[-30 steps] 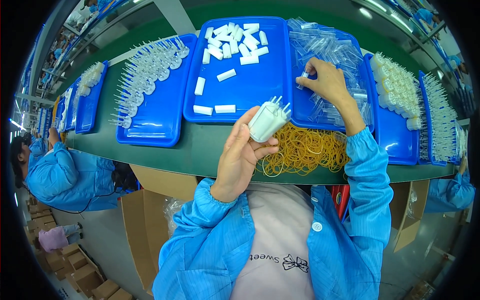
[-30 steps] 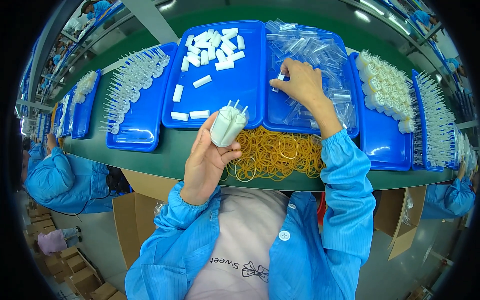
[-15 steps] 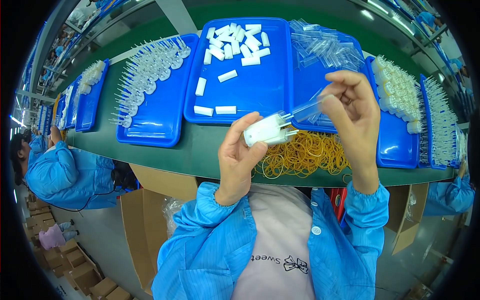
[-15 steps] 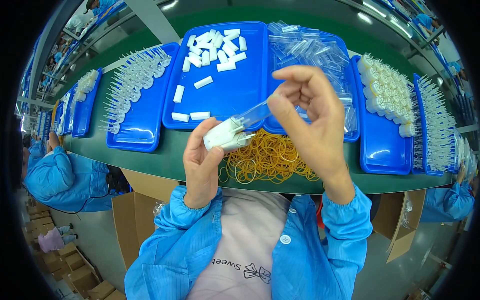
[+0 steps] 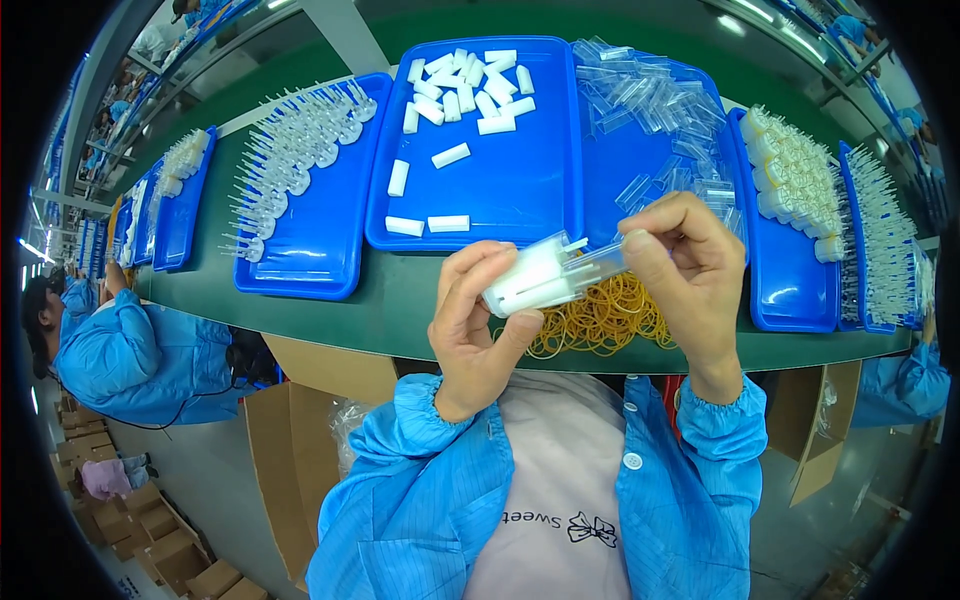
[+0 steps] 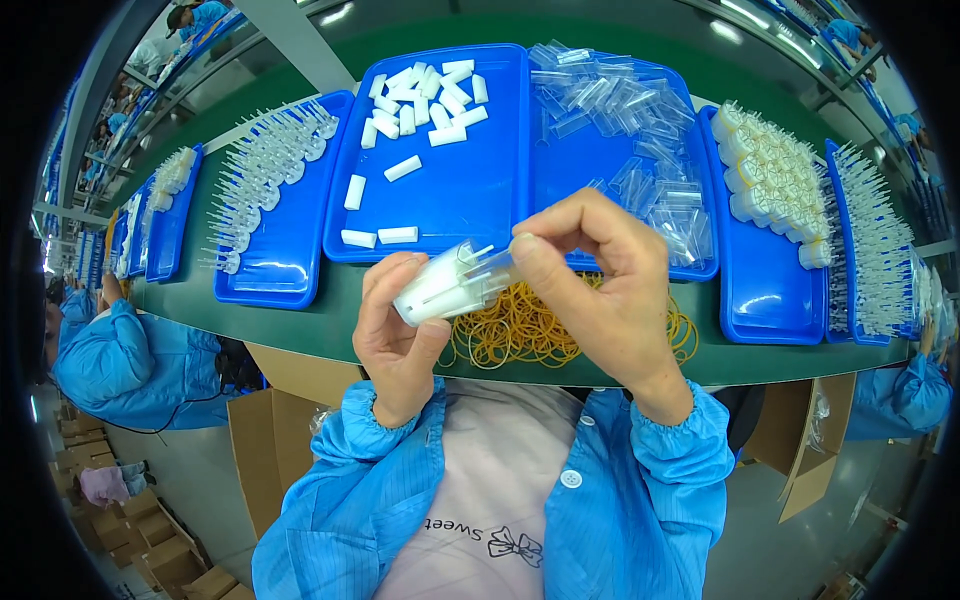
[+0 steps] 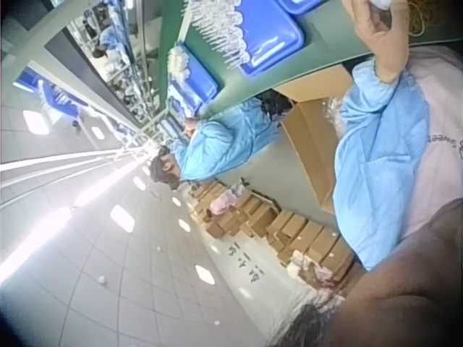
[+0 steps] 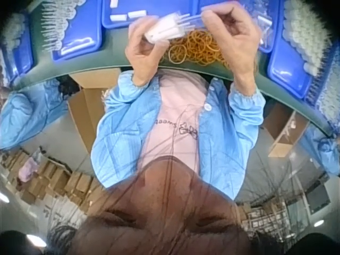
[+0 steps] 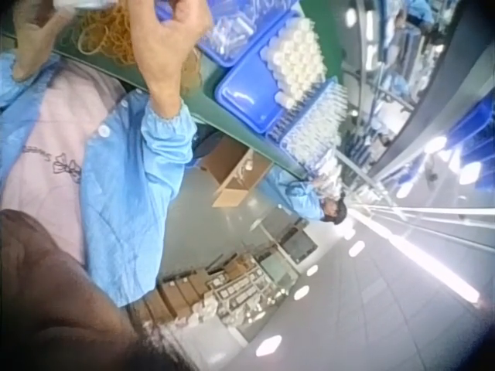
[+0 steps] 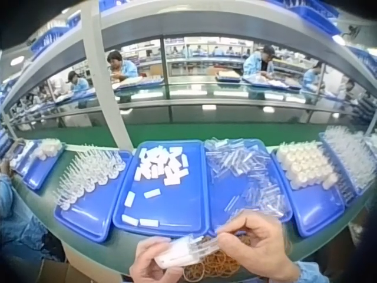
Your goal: The person assembles small plastic components by hand on a factory production line, taking them from blue trays and securing them with rubber bands.
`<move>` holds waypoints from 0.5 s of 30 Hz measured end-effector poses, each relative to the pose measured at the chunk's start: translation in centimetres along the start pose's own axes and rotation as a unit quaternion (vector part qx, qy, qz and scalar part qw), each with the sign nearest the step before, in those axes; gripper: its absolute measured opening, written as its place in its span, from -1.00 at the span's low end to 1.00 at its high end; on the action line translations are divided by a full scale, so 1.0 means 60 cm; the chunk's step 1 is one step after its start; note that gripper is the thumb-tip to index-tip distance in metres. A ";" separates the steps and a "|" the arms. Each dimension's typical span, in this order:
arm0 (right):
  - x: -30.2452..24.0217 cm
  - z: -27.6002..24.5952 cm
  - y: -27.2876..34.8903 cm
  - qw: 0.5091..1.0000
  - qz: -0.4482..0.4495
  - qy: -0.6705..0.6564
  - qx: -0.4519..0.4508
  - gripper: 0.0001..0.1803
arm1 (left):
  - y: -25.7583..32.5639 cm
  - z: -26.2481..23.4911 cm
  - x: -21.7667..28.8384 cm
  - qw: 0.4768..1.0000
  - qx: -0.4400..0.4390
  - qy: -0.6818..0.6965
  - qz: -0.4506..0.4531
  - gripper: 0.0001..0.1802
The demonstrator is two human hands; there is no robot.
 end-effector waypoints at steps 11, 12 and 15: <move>0.020 0.006 0.025 0.997 0.019 -0.050 0.058 -0.96 | -0.017 0.004 0.038 0.964 -0.003 -0.216 0.156 -0.54; 0.018 0.007 0.027 0.997 0.017 -0.048 0.063 -0.97 | -0.022 0.006 0.047 0.961 0.002 -0.223 0.167 -0.54; 0.016 0.005 0.033 0.997 0.016 -0.051 0.064 -0.96 | -0.022 0.006 0.046 0.963 -0.002 -0.215 0.162 -0.54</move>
Point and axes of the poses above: each hand's wrist, its own y-axis away from the middle knuckle, its own z-axis out of the palm, x = y × z, the point moved 5 cm from there along -y, towards the middle knuckle, and after that the axes turned 12 degrees about x, right-handed, at the moved point
